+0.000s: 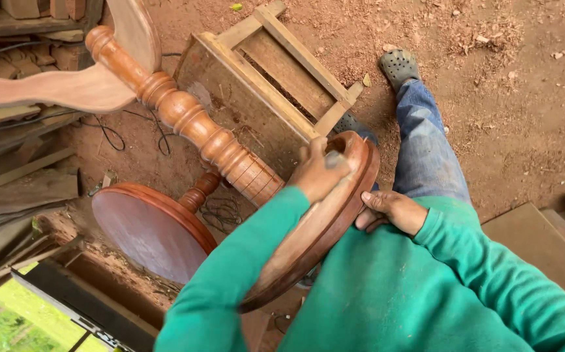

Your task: The person sands a round wooden table base using a sanding block and sandpaper. They work on the curved edges and the underside of the piece, frequently repositioning the object to access different areas.

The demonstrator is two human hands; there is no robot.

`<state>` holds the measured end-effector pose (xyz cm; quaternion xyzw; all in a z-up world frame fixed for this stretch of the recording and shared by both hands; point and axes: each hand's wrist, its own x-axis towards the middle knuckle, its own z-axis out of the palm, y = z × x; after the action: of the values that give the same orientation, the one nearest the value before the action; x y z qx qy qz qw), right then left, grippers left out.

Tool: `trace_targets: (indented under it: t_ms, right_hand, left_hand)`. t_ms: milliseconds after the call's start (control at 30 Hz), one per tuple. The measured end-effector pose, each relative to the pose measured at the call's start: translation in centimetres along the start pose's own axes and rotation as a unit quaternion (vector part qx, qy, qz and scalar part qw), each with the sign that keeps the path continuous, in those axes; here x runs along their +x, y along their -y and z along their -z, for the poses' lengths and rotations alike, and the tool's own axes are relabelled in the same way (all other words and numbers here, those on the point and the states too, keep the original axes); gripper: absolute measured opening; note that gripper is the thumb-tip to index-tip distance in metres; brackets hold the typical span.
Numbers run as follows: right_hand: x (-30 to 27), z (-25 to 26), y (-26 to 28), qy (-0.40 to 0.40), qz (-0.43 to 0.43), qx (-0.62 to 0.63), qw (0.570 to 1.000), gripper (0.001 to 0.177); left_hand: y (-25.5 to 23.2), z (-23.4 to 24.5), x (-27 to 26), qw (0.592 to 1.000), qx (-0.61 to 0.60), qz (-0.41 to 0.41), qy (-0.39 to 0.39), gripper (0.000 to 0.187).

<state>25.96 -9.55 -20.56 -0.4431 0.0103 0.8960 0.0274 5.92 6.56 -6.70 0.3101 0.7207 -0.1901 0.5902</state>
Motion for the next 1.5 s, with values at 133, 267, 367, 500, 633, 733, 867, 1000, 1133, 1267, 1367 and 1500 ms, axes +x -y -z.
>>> trace_targets:
  t_ms: [133,267,367,500,633,733,867,1000,1133,1267,1367,1500]
  right_hand:
    - [-0.7,-0.2,0.6,0.000,-0.008,-0.038,0.999,0.044]
    - [-0.8,0.5,1.0,0.025,-0.002,-0.043,0.999,0.042]
    - [-1.2,0.2,1.9,0.022,-0.031,-0.042,0.998,0.046]
    - [-1.1,0.6,1.7,0.030,-0.056,-0.035,0.997,0.047]
    - [-1.2,0.3,1.3,0.015,-0.028,-0.042,0.999,0.044]
    - [-1.6,0.1,1.2,0.016,-0.027,-0.057,0.998,0.042]
    - [-0.7,0.5,1.3,0.017,-0.032,-0.044,0.998,0.041]
    - [-0.9,0.3,1.4,0.016,-0.039,-0.045,0.998,0.042]
    - [-1.8,-0.3,1.7,0.008,-0.054,-0.031,0.998,0.040]
    - [-1.9,0.6,2.1,0.018,-0.061,-0.051,0.997,0.041]
    - [-1.8,1.3,1.6,0.015,-0.063,-0.038,0.997,0.040]
    - [-2.2,1.8,1.9,0.022,-0.073,-0.016,0.997,0.041]
  left_hand:
    - [6.0,-0.2,-2.5,0.996,-0.024,-0.056,-0.063,0.063]
    - [8.6,0.6,-5.9,0.972,0.077,-0.218,-0.036,0.045]
    - [8.2,1.1,-9.1,0.956,0.160,-0.247,0.013,0.071]
    - [9.5,-1.3,-8.7,0.955,0.126,-0.266,-0.034,0.061]
    - [5.0,-3.0,-0.9,0.954,0.135,-0.264,0.049,0.058]
    - [5.8,-7.2,5.8,0.953,0.186,-0.236,0.037,0.056]
    - [4.1,-1.6,-2.6,0.944,0.199,-0.261,0.024,0.058]
    - [5.1,-0.2,-6.6,0.936,0.247,-0.246,0.040,0.060]
    - [2.5,-2.1,1.5,0.960,0.182,-0.197,0.083,0.063]
    - [1.9,1.0,-3.4,0.969,0.112,-0.190,0.115,0.066]
    - [5.6,2.0,-6.7,0.963,0.076,-0.232,0.112,0.062]
    - [6.0,-0.2,-0.9,0.970,0.007,-0.221,0.099,0.061]
